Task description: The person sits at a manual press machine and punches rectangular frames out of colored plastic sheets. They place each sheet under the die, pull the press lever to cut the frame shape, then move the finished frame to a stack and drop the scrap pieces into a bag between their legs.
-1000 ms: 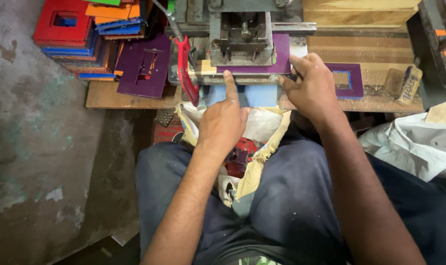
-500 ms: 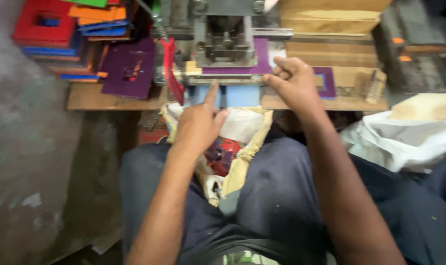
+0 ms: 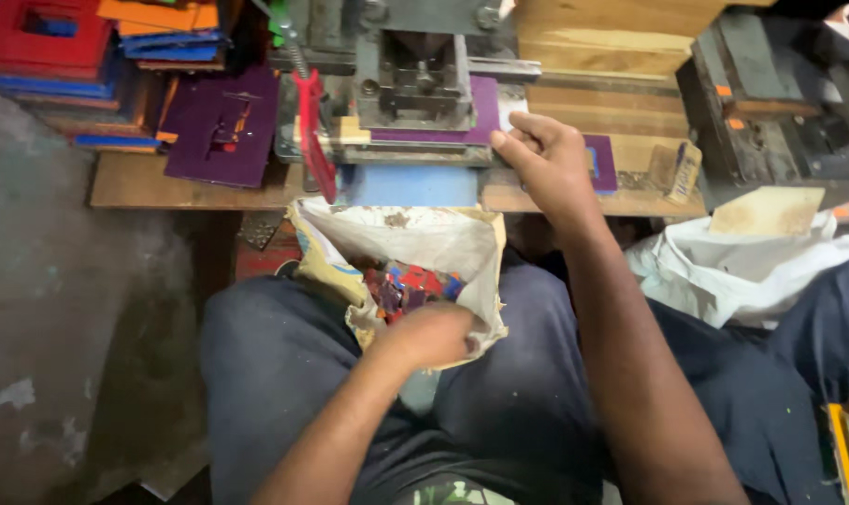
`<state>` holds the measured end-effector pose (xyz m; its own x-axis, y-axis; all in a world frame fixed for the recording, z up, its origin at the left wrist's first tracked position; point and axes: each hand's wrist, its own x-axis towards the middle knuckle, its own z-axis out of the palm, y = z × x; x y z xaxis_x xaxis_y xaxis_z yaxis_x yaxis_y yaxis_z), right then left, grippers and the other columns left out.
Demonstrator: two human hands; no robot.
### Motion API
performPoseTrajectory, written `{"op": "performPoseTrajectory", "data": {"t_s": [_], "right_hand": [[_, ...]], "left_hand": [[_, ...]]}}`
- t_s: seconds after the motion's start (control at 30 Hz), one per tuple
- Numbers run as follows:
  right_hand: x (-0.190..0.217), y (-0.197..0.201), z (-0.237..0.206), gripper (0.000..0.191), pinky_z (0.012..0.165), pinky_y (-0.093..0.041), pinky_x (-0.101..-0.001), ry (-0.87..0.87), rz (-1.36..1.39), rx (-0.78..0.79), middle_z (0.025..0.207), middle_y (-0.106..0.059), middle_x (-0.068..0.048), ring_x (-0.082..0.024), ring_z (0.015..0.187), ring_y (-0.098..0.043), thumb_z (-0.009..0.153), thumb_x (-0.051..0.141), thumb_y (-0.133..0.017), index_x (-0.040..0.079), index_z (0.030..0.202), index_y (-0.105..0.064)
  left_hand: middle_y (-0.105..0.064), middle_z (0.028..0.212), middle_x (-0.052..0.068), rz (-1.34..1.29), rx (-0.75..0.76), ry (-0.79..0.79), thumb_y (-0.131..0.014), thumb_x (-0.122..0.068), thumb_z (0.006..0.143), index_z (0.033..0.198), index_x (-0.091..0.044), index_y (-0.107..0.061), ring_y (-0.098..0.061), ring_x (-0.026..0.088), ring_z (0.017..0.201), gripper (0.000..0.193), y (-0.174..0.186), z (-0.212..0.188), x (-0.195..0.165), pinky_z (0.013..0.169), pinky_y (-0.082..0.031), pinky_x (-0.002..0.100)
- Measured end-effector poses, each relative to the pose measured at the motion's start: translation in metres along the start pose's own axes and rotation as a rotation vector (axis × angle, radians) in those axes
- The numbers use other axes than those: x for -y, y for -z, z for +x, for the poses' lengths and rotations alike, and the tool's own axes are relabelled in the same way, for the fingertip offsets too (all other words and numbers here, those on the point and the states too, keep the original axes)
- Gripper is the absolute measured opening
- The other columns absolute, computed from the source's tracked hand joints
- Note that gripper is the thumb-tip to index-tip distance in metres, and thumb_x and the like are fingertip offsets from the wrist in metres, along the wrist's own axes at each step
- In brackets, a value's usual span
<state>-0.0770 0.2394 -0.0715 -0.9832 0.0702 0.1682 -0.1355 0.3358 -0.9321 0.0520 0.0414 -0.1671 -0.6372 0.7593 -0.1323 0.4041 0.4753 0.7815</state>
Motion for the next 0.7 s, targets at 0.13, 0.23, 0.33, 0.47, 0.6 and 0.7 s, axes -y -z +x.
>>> {"op": "performPoseTrajectory", "data": {"t_s": [0.13,0.23,0.33,0.47,0.6,0.7], "right_hand": [[0.013,-0.009,0.001,0.043,0.050,-0.041,-0.0214,-0.096,-0.047,-0.032,0.077,-0.061,0.002,-0.004,0.061,-0.053,0.094,0.017,-0.077,-0.009,0.127,-0.067],[0.020,-0.014,0.006,0.043,0.046,-0.044,-0.0225,-0.158,-0.046,-0.030,0.073,-0.062,0.000,-0.005,0.059,-0.057,0.093,0.017,-0.074,-0.006,0.128,-0.065],[0.025,-0.021,0.010,0.040,0.051,-0.046,-0.0208,-0.076,0.012,-0.004,0.076,-0.065,0.000,-0.005,0.062,-0.060,0.097,0.016,-0.074,-0.007,0.128,-0.063],[0.030,-0.029,0.014,0.030,0.050,-0.045,-0.0210,-0.104,0.011,0.034,0.074,-0.065,0.000,-0.005,0.060,-0.057,0.100,0.016,-0.071,-0.008,0.117,-0.072],[0.035,-0.037,0.015,0.027,0.048,-0.044,-0.0206,-0.128,0.016,0.032,0.073,-0.066,0.001,-0.004,0.057,-0.057,0.098,0.015,-0.072,-0.006,0.115,-0.072],[0.038,-0.040,0.016,0.027,0.048,-0.044,-0.0207,-0.135,0.011,0.035,0.073,-0.065,0.001,-0.004,0.057,-0.057,0.099,0.015,-0.072,-0.008,0.114,-0.072]], "left_hand": [[-0.079,0.082,0.015,-0.294,-0.088,0.232,-0.062,-0.012,0.087,0.105,-0.003,-0.078,-0.074,0.020,0.060,0.026,0.057,-0.013,0.036,0.063,-0.059,0.034],[-0.078,0.083,0.011,-0.457,-0.368,0.218,-0.064,-0.018,0.090,0.111,0.001,-0.074,-0.070,0.016,0.055,0.030,0.088,-0.028,0.052,0.058,-0.057,0.032],[-0.078,0.084,0.011,-0.513,-0.536,0.213,-0.066,-0.021,0.091,0.119,0.001,-0.070,-0.072,0.016,0.058,0.036,0.100,-0.035,0.056,0.060,-0.057,0.031],[-0.079,0.085,0.011,-0.514,-0.588,0.194,-0.066,-0.023,0.091,0.118,0.002,-0.070,-0.074,0.014,0.061,0.037,0.099,-0.035,0.057,0.061,-0.058,0.029],[-0.079,0.084,0.012,-0.510,-0.572,0.156,-0.065,-0.024,0.091,0.117,0.003,-0.070,-0.074,0.015,0.062,0.038,0.100,-0.035,0.060,0.061,-0.057,0.030],[-0.078,0.084,0.012,-0.511,-0.571,0.173,-0.066,-0.024,0.091,0.117,0.003,-0.070,-0.074,0.015,0.062,0.038,0.101,-0.037,0.059,0.062,-0.057,0.030]]}}
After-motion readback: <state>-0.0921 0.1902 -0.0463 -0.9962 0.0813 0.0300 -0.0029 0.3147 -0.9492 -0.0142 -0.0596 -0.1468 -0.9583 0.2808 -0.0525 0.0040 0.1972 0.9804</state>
